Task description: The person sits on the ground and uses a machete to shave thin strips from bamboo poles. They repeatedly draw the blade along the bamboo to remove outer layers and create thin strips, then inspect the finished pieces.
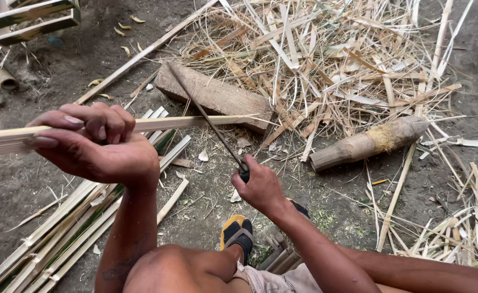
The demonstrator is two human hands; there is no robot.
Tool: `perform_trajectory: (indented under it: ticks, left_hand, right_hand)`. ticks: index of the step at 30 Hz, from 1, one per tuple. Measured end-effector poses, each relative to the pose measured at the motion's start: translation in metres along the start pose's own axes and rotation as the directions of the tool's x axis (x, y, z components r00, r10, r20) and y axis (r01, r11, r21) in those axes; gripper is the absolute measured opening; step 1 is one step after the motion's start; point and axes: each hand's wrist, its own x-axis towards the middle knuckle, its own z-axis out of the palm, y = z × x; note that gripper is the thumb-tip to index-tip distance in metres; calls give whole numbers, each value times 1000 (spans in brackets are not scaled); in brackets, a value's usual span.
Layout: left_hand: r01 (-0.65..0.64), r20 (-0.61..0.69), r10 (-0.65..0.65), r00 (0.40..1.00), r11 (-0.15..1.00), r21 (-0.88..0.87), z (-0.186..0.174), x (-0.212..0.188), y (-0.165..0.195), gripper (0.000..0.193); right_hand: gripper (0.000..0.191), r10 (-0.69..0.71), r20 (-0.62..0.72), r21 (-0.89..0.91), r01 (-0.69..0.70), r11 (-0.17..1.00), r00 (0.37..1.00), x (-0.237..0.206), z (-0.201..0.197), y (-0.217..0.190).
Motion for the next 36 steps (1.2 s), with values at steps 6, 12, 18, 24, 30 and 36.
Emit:
perform_trajectory:
  ticks: [6,12,18,24,30,36]
  left_hand:
    - [-3,-50,4,999,1000,25,-4,10,-1,37]
    - [-5,-67,13,998,994,113,12,16,-2,40]
    - [34,-35,-33,999,999,30,23,19,-3,42]
    - [164,227,-133,965,979,-122,21,7,11,36]
    - [161,262,-124,957,979,-126,19,5,13,28]
    - [172,184,-145,972,975,-142,2,16,7,31]
  right_hand:
    - [26,233,-221,-157,-270,950,947,61,-13,57]
    - [27,195,-111,-118,-208,971,974,47,12,96]
    - [28,343,-202,-184,-380,906,917,51,-18,63]
    - [26,37,-64,-20,-39,999,997,-43,-49,-42]
    - [20,35,15,90,-36,995,999,-58,-55,-94]
    - [20,192,34,-10,-192,981,981,-15,-51,-37]
